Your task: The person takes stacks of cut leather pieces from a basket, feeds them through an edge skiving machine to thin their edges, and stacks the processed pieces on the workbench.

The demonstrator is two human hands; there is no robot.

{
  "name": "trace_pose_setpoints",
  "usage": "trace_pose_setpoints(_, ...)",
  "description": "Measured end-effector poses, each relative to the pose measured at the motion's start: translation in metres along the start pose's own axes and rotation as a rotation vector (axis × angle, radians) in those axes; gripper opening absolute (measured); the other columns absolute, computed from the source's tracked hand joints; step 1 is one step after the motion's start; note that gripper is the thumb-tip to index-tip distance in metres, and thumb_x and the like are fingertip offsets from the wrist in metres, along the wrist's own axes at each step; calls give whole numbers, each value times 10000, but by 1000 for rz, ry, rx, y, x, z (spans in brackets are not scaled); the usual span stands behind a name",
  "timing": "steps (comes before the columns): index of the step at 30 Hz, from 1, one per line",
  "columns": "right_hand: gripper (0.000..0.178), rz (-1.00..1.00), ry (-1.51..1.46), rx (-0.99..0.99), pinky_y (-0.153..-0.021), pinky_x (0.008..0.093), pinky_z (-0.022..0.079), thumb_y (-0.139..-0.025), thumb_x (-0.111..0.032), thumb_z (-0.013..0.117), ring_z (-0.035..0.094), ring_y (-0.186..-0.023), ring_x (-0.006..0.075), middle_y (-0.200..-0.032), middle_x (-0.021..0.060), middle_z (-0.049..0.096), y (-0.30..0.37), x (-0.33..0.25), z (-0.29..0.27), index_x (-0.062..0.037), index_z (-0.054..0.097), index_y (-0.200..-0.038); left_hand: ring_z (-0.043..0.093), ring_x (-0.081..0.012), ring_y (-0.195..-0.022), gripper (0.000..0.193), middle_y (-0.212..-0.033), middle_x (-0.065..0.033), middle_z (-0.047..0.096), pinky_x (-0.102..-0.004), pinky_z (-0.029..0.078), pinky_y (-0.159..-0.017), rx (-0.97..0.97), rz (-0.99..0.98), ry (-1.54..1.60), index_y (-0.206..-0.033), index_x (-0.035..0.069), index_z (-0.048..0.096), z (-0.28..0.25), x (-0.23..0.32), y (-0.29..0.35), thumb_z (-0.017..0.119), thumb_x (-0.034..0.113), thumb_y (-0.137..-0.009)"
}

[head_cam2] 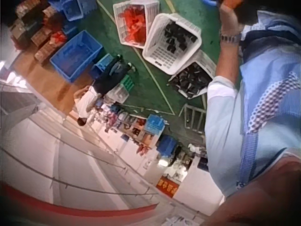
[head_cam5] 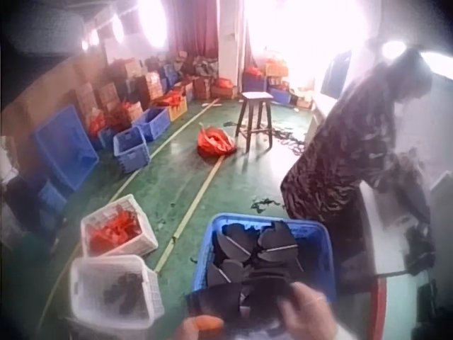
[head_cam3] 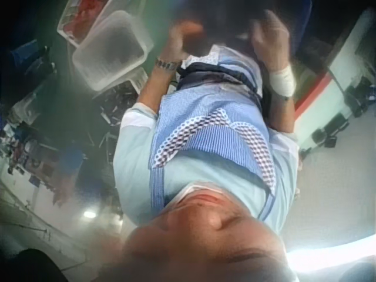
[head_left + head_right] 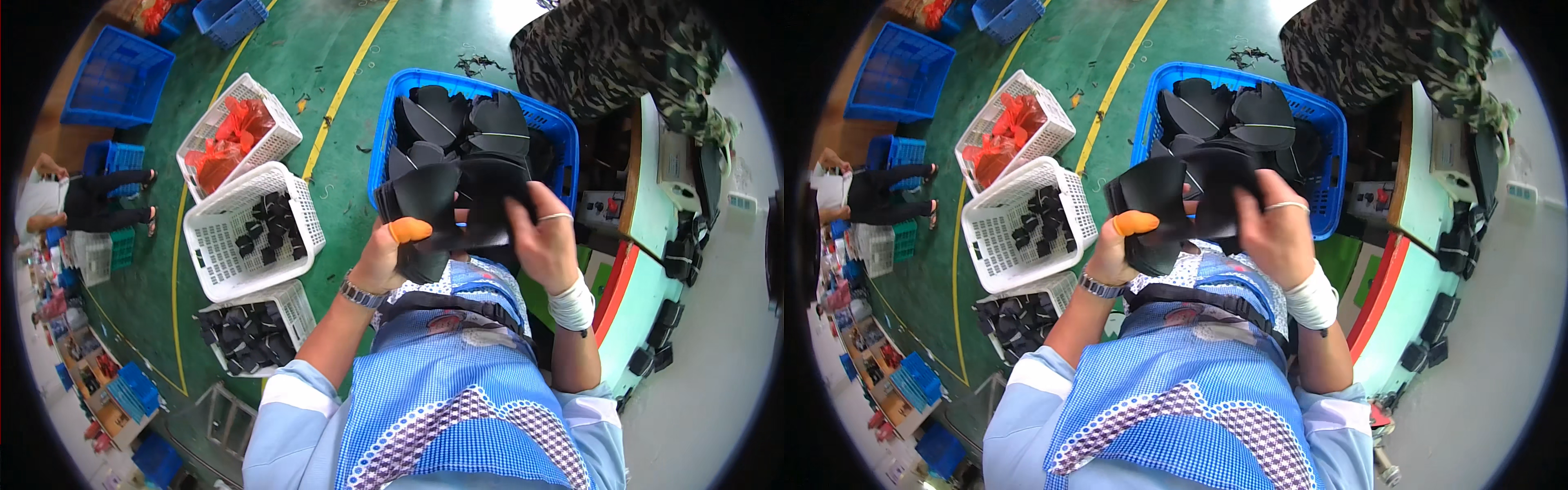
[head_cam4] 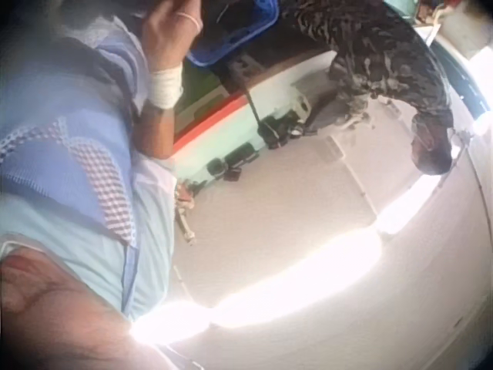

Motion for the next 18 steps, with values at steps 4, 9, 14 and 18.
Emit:
trace_pose_setpoints(4,307,31,27,177,-738,298,487,-853,41,488,632,-880,235,-1036,179,616,-3,30,-12,22,491,-1160,602,-236,-912,492,-1093,-126,561,-315,501,-792,44,81,2,-1292,-21,397,2,1,0,555,168,-865)
trace_pose_setpoints(9,494,-187,-99,-207,-990,320,360,-827,68,441,474,-1210,251,-1281,192,497,12,-8,42,-6,421,-1315,580,-90,-766,230,-917,-17,588,-251,490,-698,397,168,-430,-1040,34,542,-7,1,9,603,115,-834)
trace_pose_setpoints(14,389,108,-380,-275,-626,258,463,-774,-223,719,584,-704,110,-807,73,630,11,-8,61,15,619,-1064,590,-108,-842,247,-987,-44,595,-257,496,-727,445,181,-642,-1104,20,538,-7,3,5,529,114,-876)
trace_pose_setpoints(18,419,145,-201,-293,-612,284,463,-696,-323,786,589,-659,160,-768,100,633,3,0,56,7,667,-924,586,-150,-972,335,-1123,-84,568,-296,495,-841,411,142,-433,-1236,22,464,-16,-4,19,461,144,-924)
Point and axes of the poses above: each hand's wrist, its own y-axis away from the middle knuckle, its own z-axis out of the palm, x = y × z, the point moved 3 cm from there along -y, towards the middle knuckle
